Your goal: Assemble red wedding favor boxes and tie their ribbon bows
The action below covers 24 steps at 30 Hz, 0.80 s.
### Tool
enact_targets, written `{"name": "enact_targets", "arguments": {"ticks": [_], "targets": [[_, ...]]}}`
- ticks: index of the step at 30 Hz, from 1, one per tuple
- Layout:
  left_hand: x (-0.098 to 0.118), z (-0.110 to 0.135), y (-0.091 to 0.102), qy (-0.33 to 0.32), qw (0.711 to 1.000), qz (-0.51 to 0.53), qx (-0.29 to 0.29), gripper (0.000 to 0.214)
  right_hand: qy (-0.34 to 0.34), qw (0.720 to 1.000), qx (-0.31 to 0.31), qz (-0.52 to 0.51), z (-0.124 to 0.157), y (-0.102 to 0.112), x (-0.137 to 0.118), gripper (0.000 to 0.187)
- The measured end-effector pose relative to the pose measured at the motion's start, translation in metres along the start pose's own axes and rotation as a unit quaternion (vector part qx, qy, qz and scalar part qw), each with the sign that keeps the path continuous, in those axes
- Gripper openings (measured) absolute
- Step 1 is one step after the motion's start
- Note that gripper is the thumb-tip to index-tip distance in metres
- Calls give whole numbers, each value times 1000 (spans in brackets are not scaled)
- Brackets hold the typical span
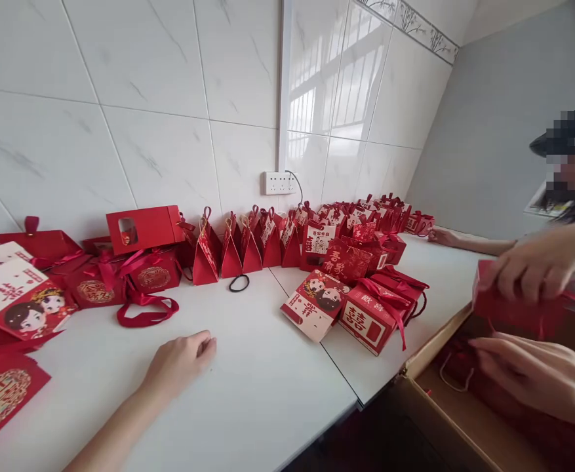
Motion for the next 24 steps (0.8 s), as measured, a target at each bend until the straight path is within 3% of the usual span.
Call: {"name": "enact_targets", "arguments": {"ticks": [1, 2, 4, 6, 9, 11, 15, 20, 22, 24], "targets": [[1, 1, 1, -2, 1000, 3, -4, 29, 132, 990, -30, -39, -12, -11, -21, 16], [1, 3, 2, -3, 1000, 6, -8, 29, 153, 986, -61, -37, -26, -23, -34, 13], [2, 5, 4, -7, 1000, 9, -19, 29, 108, 989, -98, 0, -57, -44, -54, 21], [2, 8, 5, -16, 999, 10, -28, 29, 2, 975, -204, 90, -79, -66, -64, 57], [4, 13, 7, -40, 998, 11, -38, 27, -114, 897, -400, 147, -87, -90, -68, 79], [7, 17, 8, -58, 998, 7, -39, 25, -119, 870, -460, 132, -85, -96, -68, 77], [12, 22, 10, -80, 996, -7, -34, 23, -127, 860, -487, 86, -85, -97, -62, 77], [14, 24, 9, -95, 995, -5, -27, 23, -158, 823, -539, 80, -94, -91, -64, 94], [14, 25, 8, -99, 995, -3, -24, 23, -134, 828, -535, 100, -99, -85, -72, 94], [14, 26, 8, -97, 995, 0, -22, 22, -98, 853, -496, 130, -105, -75, -85, 90]]}}
Point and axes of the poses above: each hand's wrist, its own z-axis away from the middle knuckle, its own y-axis out of the back of the hand, x = y × z, the point moved 4 cm from there along -z, towards the middle knuckle, and after that the axes turned 1 degree about x, right-handed, at the moved point
